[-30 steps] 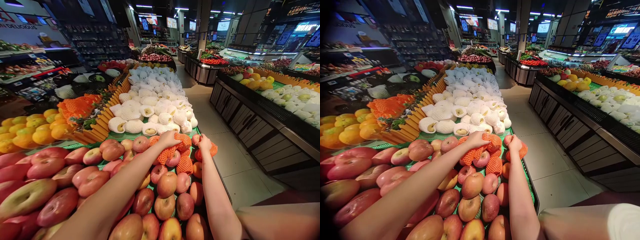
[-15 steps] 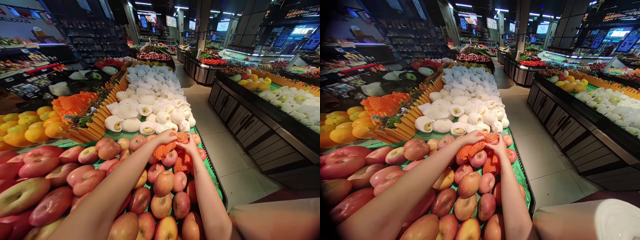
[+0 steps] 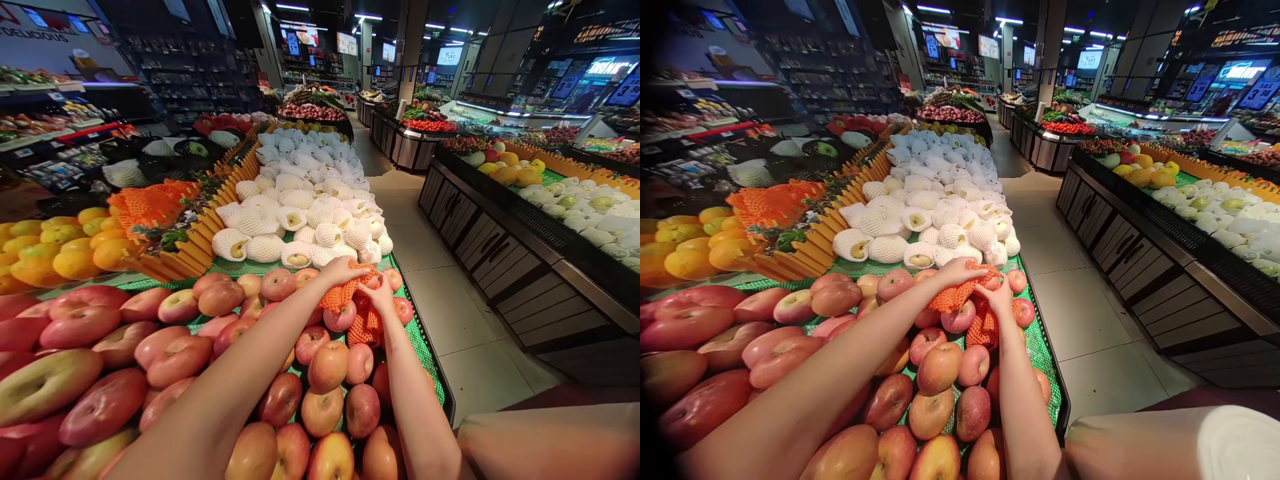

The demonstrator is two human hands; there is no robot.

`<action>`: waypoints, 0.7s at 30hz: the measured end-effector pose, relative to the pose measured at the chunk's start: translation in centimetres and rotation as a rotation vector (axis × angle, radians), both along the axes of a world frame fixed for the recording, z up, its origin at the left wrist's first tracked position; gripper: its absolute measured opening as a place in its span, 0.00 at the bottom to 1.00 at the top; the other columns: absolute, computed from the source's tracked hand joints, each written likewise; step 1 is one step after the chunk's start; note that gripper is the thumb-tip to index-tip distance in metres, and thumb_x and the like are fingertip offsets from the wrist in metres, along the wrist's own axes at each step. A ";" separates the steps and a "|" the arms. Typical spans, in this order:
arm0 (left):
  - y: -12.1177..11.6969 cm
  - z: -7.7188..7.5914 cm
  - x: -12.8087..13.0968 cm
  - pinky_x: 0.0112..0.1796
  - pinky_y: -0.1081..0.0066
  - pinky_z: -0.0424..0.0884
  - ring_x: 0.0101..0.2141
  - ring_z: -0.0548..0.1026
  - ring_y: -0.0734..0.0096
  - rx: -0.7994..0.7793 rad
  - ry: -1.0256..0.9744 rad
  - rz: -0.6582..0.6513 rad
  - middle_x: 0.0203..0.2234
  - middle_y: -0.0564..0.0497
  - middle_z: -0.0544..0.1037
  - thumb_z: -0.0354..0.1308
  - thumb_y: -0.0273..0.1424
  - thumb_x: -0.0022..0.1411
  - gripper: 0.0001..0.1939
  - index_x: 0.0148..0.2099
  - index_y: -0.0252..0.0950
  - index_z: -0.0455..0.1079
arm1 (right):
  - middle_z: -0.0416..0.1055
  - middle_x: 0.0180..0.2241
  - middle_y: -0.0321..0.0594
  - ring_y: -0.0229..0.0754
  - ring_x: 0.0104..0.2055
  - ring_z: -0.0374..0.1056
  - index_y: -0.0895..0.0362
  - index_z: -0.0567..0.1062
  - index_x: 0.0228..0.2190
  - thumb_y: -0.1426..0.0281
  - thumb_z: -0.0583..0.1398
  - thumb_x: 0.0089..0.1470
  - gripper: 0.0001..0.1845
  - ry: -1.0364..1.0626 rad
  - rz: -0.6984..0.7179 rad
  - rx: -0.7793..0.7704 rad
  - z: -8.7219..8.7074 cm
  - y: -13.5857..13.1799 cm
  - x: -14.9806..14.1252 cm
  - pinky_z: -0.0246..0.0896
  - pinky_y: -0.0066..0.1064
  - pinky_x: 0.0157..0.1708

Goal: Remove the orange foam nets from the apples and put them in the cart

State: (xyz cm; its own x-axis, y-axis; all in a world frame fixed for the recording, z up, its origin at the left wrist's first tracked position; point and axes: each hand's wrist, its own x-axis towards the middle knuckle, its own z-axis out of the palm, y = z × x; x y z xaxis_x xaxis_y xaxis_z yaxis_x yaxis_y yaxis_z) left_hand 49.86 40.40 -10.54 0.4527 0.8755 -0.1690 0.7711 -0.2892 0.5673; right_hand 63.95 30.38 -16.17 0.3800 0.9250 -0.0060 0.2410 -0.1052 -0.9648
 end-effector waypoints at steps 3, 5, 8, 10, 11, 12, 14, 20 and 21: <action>-0.3 0.7 0.2 0.33 0.68 0.61 0.32 0.72 0.61 0.054 0.044 0.081 0.30 0.46 0.77 0.57 0.48 0.57 0.19 0.33 0.35 0.72 | 0.70 0.53 0.46 0.50 0.55 0.67 0.56 0.68 0.52 0.57 0.74 0.37 0.42 0.151 -0.018 0.030 0.1 0.2 0.6 0.61 0.41 0.60; -0.2 0.9 0.3 0.36 0.66 0.63 0.35 0.72 0.59 0.070 0.016 0.085 0.33 0.44 0.77 0.58 0.43 0.55 0.15 0.34 0.35 0.73 | 0.68 0.57 0.47 0.51 0.58 0.66 0.56 0.67 0.54 0.57 0.74 0.36 0.44 0.282 -0.032 0.004 0.2 0.0 1.1 0.62 0.41 0.60; 0.0 0.6 0.3 0.41 0.68 0.66 0.38 0.73 0.62 0.041 -0.101 -0.074 0.34 0.48 0.78 0.61 0.39 0.52 0.13 0.36 0.35 0.74 | 0.70 0.55 0.48 0.51 0.56 0.69 0.57 0.68 0.54 0.51 0.68 0.45 0.38 0.453 0.048 -0.057 0.2 -0.2 1.7 0.67 0.43 0.56; 0.0 0.2 0.2 0.42 0.72 0.67 0.37 0.73 0.67 -0.010 -0.181 -0.184 0.33 0.51 0.78 0.60 0.38 0.53 0.12 0.35 0.35 0.73 | 0.73 0.51 0.48 0.51 0.52 0.72 0.58 0.69 0.52 0.51 0.67 0.46 0.37 0.498 0.105 -0.090 0.0 -0.1 1.8 0.69 0.44 0.54; 0.0 0.0 0.2 0.41 0.73 0.68 0.36 0.73 0.69 -0.034 -0.208 -0.207 0.32 0.52 0.77 0.58 0.38 0.55 0.11 0.34 0.34 0.72 | 0.73 0.51 0.48 0.51 0.51 0.73 0.58 0.69 0.52 0.52 0.69 0.43 0.39 0.509 0.108 -0.100 -0.2 -0.1 1.7 0.69 0.44 0.54; 0.0 -0.3 0.1 0.39 0.74 0.68 0.35 0.73 0.71 -0.053 -0.223 -0.208 0.31 0.52 0.77 0.56 0.38 0.57 0.12 0.34 0.34 0.71 | 0.73 0.51 0.49 0.51 0.51 0.73 0.58 0.67 0.53 0.53 0.71 0.39 0.42 0.507 0.098 -0.104 -0.4 0.0 1.6 0.68 0.44 0.54; 0.3 -0.7 -0.2 0.36 0.74 0.69 0.33 0.73 0.71 -0.072 -0.219 -0.155 0.30 0.51 0.77 0.52 0.38 0.61 0.13 0.34 0.33 0.71 | 0.71 0.53 0.50 0.51 0.52 0.71 0.59 0.66 0.53 0.55 0.73 0.33 0.47 0.443 0.014 -0.068 -0.7 -0.1 1.0 0.67 0.44 0.55; 2.3 1.3 -3.0 0.42 0.59 0.71 0.43 0.77 0.48 0.114 0.071 0.294 0.42 0.36 0.78 0.53 0.42 0.62 0.21 0.48 0.30 0.73 | 0.72 0.47 0.44 0.47 0.49 0.71 0.58 0.69 0.48 0.51 0.64 0.45 0.33 0.349 -0.441 0.252 0.6 -1.2 1.3 0.67 0.41 0.53; 2.3 2.1 -3.3 0.43 0.56 0.71 0.45 0.76 0.44 0.200 0.173 0.297 0.44 0.34 0.78 0.55 0.41 0.61 0.23 0.54 0.31 0.71 | 0.73 0.44 0.42 0.46 0.45 0.71 0.57 0.69 0.48 0.49 0.61 0.48 0.32 0.387 -0.512 0.233 1.0 -1.4 1.9 0.70 0.40 0.48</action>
State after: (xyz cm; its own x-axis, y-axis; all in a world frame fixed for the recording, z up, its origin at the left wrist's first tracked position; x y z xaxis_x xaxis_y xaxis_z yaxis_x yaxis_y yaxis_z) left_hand 46.56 42.73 -8.47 0.1546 0.9874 -0.0331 0.9170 -0.1309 0.3768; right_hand 65.87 29.02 -15.15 0.7807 0.6228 -0.0518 -0.1505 0.1070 -0.9828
